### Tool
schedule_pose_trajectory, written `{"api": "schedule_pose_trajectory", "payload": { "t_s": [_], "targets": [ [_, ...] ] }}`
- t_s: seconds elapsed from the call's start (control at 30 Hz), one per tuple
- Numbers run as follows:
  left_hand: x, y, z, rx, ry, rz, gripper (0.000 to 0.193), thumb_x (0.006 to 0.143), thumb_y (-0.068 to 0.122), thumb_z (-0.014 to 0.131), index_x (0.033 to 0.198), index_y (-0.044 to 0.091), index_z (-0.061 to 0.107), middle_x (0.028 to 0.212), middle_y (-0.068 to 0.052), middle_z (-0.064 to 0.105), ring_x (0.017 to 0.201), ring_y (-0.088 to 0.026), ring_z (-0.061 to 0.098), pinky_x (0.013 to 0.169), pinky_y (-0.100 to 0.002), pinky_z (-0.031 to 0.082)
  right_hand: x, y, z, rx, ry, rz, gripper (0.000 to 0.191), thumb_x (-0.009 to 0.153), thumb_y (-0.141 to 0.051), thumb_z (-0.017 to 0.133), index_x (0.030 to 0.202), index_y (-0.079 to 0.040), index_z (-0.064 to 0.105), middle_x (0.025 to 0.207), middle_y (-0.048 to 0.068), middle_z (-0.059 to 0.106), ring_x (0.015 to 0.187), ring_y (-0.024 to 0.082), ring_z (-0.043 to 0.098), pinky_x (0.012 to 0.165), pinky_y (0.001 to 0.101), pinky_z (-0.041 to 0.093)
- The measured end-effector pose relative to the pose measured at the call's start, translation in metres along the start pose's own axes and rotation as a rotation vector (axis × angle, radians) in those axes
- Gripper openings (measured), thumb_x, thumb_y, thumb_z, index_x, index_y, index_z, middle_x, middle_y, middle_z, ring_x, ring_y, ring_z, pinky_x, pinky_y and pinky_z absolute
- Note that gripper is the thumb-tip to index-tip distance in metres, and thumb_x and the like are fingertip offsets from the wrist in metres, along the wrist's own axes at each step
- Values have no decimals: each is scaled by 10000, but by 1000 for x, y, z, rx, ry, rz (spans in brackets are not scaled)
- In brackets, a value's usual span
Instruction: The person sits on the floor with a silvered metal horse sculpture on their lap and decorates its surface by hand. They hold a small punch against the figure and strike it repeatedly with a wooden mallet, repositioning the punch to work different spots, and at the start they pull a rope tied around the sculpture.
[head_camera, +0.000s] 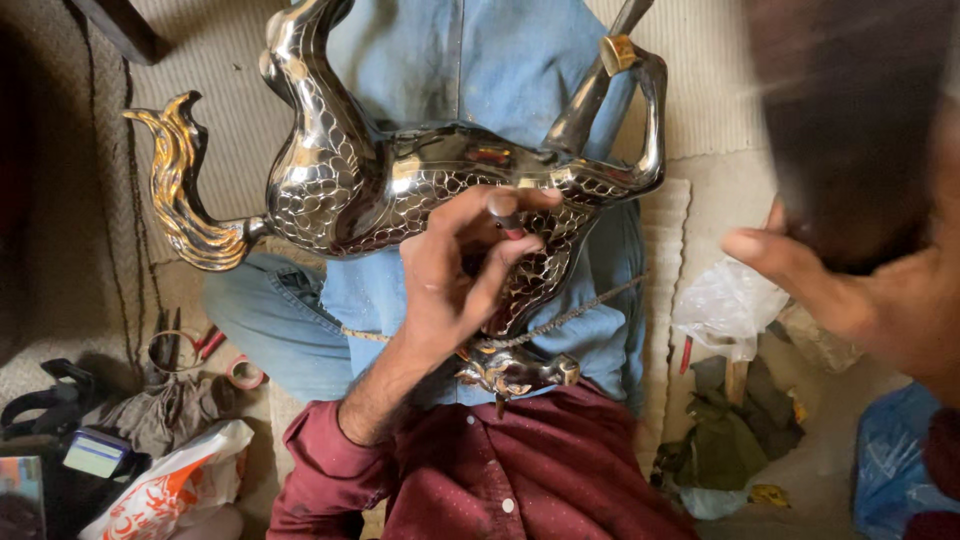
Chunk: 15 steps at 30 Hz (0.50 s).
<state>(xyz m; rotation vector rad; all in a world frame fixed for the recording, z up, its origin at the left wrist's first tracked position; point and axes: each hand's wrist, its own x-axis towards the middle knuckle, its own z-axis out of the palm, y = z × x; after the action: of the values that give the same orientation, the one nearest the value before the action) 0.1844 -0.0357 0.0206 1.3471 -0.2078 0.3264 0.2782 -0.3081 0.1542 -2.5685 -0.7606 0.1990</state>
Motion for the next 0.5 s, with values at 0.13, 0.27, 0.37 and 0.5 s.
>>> {"api": "schedule_pose_trajectory", "payload": {
  "t_s": [0.13, 0.27, 0.37, 0.5],
  "targets": [
    [4, 3, 0, 100, 5, -7, 405, 1077, -97, 640, 1407, 47, 456, 1297, -163, 720, 968, -82, 687, 831, -228, 610, 13, -12, -15, -99, 38, -111, 619, 828, -59, 809, 1322, 127, 486, 906, 184, 658, 766, 227, 680, 651, 307, 511],
    [4, 1, -1, 113, 19, 23, 399, 1078, -85, 653, 1408, 48, 470, 1286, -148, 723, 994, -108, 713, 799, -229, 618, 32, -35, -14, -241, -218, 330, 325, 894, -80, 780, 1179, 10, 652, 865, 143, 706, 713, 230, 694, 649, 326, 575],
    [2, -4, -2, 259, 63, 43, 391, 1013, -48, 736, 1335, 39, 532, 1097, -100, 735, 940, -121, 748, 790, -246, 604, 39, -47, -26, -269, -271, 2, 599, 784, -23, 772, 1359, -53, 605, 916, 150, 682, 689, 218, 675, 591, 329, 558],
    [-2, -10, -6, 358, 89, 54, 352, 954, -45, 771, 1237, 36, 578, 969, -78, 753, 872, -135, 777, 742, -232, 567, 44, -44, -30, -358, -239, -314, 820, 728, 13, 795, 1494, -144, 547, 910, 125, 654, 675, 213, 640, 591, 361, 523]
  ]
}}
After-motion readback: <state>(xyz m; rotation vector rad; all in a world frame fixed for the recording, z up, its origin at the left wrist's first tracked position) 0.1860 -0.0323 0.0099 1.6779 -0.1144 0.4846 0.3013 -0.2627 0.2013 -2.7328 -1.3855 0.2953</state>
